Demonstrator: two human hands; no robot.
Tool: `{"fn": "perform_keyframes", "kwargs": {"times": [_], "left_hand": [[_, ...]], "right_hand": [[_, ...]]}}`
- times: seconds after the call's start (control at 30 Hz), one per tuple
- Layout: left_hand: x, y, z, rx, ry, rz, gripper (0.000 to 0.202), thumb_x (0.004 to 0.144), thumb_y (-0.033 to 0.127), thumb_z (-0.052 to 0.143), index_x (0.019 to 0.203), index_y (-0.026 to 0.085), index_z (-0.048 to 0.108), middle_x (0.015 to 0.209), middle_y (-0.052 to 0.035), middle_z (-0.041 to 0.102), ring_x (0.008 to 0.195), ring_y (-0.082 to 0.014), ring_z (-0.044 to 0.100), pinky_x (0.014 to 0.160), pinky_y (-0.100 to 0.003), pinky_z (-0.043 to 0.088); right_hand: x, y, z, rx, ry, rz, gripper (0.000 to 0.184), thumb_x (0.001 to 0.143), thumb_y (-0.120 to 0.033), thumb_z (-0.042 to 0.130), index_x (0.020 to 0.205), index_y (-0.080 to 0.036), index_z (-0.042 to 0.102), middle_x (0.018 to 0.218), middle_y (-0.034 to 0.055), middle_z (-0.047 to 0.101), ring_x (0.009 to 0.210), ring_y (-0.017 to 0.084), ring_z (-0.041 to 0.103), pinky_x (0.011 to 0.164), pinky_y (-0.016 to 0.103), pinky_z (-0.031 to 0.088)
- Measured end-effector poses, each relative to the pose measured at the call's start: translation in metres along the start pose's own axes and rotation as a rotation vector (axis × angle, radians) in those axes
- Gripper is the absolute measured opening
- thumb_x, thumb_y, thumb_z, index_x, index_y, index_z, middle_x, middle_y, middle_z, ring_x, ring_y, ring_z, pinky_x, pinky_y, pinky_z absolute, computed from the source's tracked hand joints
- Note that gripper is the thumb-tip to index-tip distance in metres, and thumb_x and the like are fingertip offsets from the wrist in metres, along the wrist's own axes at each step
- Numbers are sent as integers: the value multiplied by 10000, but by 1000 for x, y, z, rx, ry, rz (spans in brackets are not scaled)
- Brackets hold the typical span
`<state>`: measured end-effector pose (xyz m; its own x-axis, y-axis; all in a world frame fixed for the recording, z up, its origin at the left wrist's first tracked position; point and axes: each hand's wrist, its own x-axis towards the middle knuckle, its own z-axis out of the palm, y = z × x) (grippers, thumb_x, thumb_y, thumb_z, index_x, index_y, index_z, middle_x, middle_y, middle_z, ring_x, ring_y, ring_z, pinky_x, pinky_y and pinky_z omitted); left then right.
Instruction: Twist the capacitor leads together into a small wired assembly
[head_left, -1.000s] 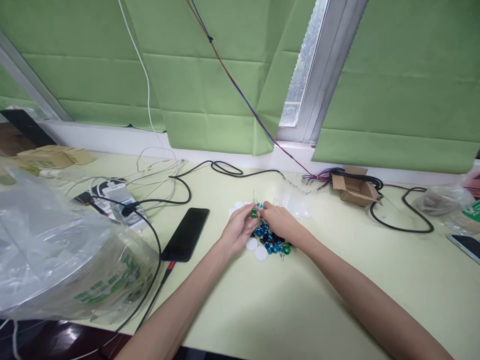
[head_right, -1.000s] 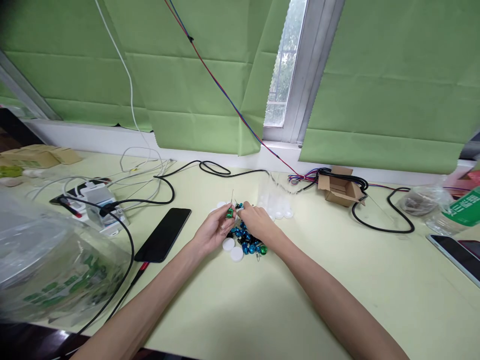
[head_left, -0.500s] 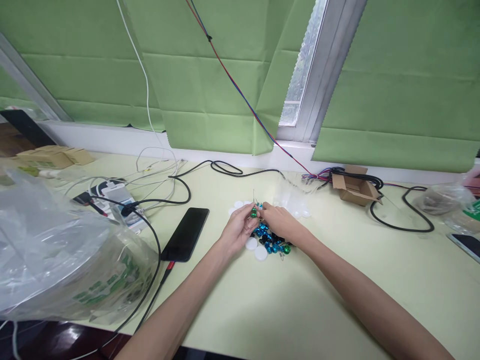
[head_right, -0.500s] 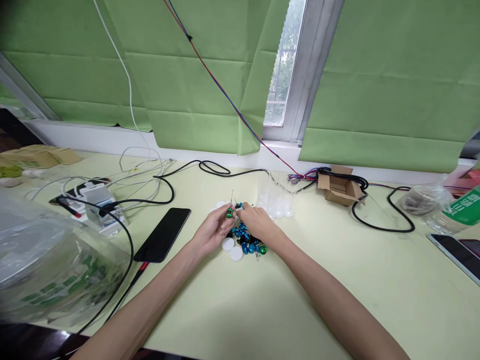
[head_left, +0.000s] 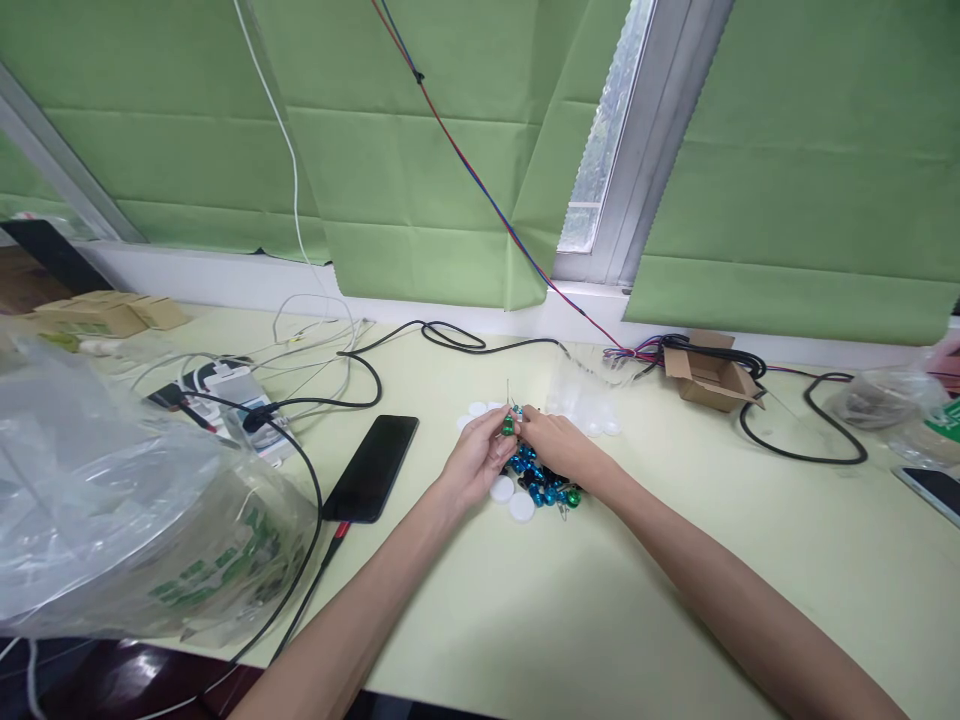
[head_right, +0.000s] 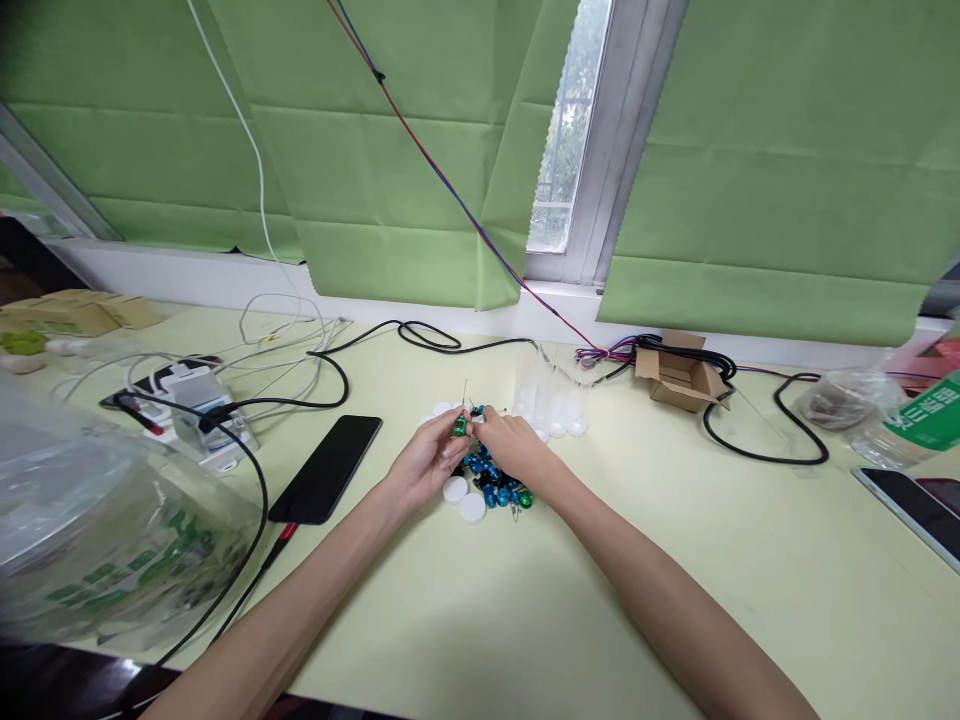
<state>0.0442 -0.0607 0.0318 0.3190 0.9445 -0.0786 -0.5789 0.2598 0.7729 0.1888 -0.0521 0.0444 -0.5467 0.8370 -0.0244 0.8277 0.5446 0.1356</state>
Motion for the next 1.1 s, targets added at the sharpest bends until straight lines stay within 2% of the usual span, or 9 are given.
{"fn": "perform_keyframes", "kwargs": {"times": [0.17,0.33,0.77,0.93,1.1], "left_hand": [[1,-1,-2,2,-9,-2,209,784,296,705,762,110,612,660,-1,570,390,1,328,350,-149,243],[1,-1,-3,1,-25,6,213,789,300,701,767,107,615,661,-5,576,392,1,339,354,-148,247],[-1,2,1,-13,22,1,222,769,288,720,737,114,586,641,-2,568,383,-2,333,356,-151,267],[0,1,-1,0,21,2,210,789,287,704,758,110,595,635,6,545,394,-6,335,361,-153,262],[1,0,-3,7,10,0,227,793,305,702,757,106,600,638,8,535,395,-1,330,356,-148,248]], "right_hand": [[0,1,2,-6,8,1,246,959,-68,353,1090,-159,540,1058,107,561,726,168,634,612,266,419],[1,2,3,-13,14,-4,264,961,-69,352,1150,-162,512,1069,112,549,724,177,633,608,283,418],[2,6,5,13,81,34,249,1010,-228,340,1143,-201,549,1008,80,539,650,162,581,548,278,315],[3,7,4,32,72,40,271,1003,-214,352,1005,-186,621,992,83,545,649,153,565,559,281,286],[1,9,0,69,131,47,274,984,-184,386,903,-181,648,934,65,551,622,140,534,545,290,240]]}}
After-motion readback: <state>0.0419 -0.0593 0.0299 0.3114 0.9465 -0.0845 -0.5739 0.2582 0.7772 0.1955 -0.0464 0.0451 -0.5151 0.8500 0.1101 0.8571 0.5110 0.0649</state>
